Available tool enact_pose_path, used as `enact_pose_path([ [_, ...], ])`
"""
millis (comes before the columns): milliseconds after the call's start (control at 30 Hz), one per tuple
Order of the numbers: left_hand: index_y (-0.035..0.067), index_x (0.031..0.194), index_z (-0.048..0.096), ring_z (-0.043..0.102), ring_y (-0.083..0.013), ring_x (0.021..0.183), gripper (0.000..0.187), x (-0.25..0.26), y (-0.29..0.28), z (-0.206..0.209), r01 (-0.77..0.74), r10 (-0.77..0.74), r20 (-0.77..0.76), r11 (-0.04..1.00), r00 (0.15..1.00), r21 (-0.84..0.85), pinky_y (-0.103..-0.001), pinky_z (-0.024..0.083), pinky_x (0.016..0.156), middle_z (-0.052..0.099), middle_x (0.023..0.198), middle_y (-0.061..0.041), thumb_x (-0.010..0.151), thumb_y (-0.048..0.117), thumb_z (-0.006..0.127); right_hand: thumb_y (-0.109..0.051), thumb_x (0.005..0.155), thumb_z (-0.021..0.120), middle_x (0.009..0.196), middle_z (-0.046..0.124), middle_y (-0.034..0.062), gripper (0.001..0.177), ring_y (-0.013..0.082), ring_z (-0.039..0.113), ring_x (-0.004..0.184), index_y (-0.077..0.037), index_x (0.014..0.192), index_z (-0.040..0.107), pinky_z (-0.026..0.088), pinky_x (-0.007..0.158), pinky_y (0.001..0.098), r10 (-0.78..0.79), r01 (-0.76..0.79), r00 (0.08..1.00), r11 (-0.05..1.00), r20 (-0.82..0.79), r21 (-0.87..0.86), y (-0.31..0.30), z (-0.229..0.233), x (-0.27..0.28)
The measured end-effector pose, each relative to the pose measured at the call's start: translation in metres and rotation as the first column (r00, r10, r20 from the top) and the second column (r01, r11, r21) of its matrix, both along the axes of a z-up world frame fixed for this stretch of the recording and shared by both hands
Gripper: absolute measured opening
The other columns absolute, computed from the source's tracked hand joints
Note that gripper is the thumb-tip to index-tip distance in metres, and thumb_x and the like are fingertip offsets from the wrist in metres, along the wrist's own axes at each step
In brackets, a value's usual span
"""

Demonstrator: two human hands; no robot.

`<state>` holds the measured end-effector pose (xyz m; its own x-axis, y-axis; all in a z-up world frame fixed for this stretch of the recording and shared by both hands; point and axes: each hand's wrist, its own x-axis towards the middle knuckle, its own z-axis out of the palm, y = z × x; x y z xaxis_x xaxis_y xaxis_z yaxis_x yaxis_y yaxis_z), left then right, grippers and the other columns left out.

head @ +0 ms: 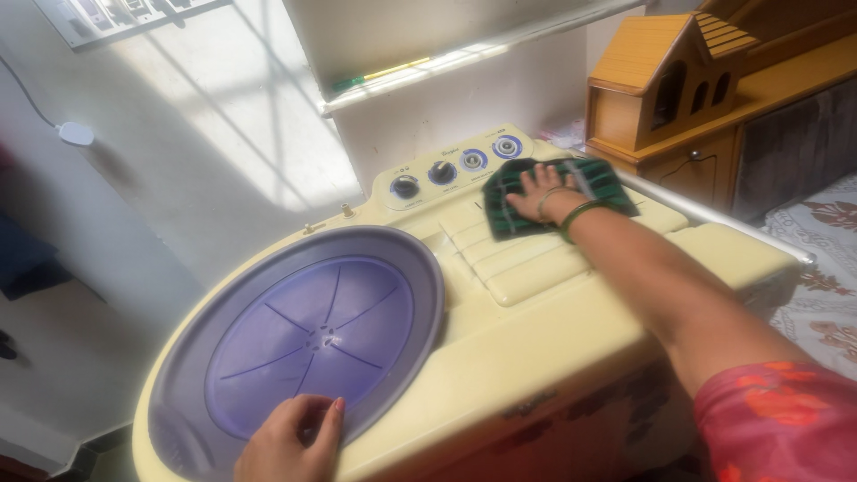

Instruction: The person wipes the top surface and control panel of a washing machine with a cloth, then cleans both sides of a circular purple lid while sitting on the floor.

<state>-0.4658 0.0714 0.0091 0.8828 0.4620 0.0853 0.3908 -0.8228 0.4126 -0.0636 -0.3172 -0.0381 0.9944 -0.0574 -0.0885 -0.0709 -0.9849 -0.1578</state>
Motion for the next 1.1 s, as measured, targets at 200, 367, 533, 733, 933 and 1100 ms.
enact_pose_path([
  [200, 0.024, 0.109, 0.078, 0.074, -0.0133, 0.102, 0.037, 0.002, 0.004, -0.002, 0.053, -0.053, 0.142, 0.999, 0.988, 0.002, -0.033, 0.06, 0.084, 0.073, 0.113, 0.005, 0.081, 0.049, 0.075, -0.06, 0.1, 0.029, 0.173, -0.008, 0.011, 0.085, 0.027, -0.005, 0.159, -0.012, 0.166, 0.003, 0.005, 0.125, 0.0493, 0.318, -0.311, 0.938, 0.948, 0.135, -0.074, 0.151, -0.003, 0.0],
  [367, 0.019, 0.112, 0.075, 0.071, -0.0199, 0.108, 0.039, -0.006, 0.002, 0.014, 0.11, -0.103, 0.217, 0.994, 0.971, -0.021, -0.038, 0.057, 0.085, 0.07, 0.12, 0.001, 0.082, 0.044, 0.071, -0.053, 0.103, 0.019, 0.173, -0.007, 0.0061, 0.074, 0.0226, -0.005, 0.159, -0.016, 0.165, 0.002, 0.007, 0.126, 0.0467, 0.542, -0.509, 0.836, 0.823, 0.081, -0.251, 0.172, 0.002, -0.036],
  [533, 0.018, 0.113, 0.073, 0.072, -0.0242, 0.102, 0.039, -0.017, -0.001, 0.023, 0.096, -0.079, 0.198, 0.992, 0.977, -0.078, -0.039, 0.056, 0.089, 0.07, 0.124, 0.002, 0.085, 0.044, 0.069, -0.059, 0.102, 0.025, 0.174, -0.008, 0.0023, 0.081, 0.0182, -0.005, 0.159, -0.017, 0.165, -0.003, 0.004, 0.128, 0.0453, 0.576, -0.568, 0.812, 0.739, -0.097, -0.362, 0.173, 0.03, -0.09],
  [733, 0.019, 0.112, 0.074, 0.068, -0.0234, 0.113, 0.037, -0.018, 0.0, 0.018, 0.091, -0.083, 0.174, 0.995, 0.981, -0.042, -0.04, 0.054, 0.093, 0.071, 0.124, -0.001, 0.086, 0.045, 0.068, -0.043, 0.102, 0.034, 0.171, 0.013, -0.0005, 0.06, 0.0202, 0.011, 0.159, -0.026, 0.16, 0.029, 0.007, 0.128, 0.052, 0.635, -0.664, 0.738, 0.622, -0.229, -0.414, 0.156, 0.019, -0.112],
  [933, 0.022, 0.125, 0.067, 0.068, -0.0222, 0.115, 0.045, -0.025, -0.003, 0.012, 0.137, -0.133, 0.218, 0.991, 0.967, -0.005, -0.041, 0.053, 0.095, 0.066, 0.134, 0.0, 0.085, 0.042, 0.067, -0.03, 0.098, 0.042, 0.15, 0.057, 0.0038, 0.048, 0.0228, 0.045, 0.144, -0.021, 0.139, 0.064, 0.025, 0.126, 0.0447, 0.669, -0.678, 0.73, 0.685, -0.138, -0.265, 0.13, 0.016, -0.147],
  [1100, 0.022, 0.132, 0.063, 0.066, -0.0262, 0.115, 0.051, -0.025, 0.003, 0.006, 0.172, -0.178, 0.27, 0.984, 0.946, 0.048, -0.043, 0.051, 0.095, 0.065, 0.136, -0.001, 0.083, 0.036, 0.067, -0.023, 0.093, 0.045, 0.143, 0.06, 0.0132, 0.052, 0.0285, 0.056, 0.133, -0.016, 0.144, 0.056, 0.044, 0.114, 0.0405, 0.497, -0.462, 0.853, 0.861, -0.16, 0.213, 0.117, 0.05, -0.215],
])
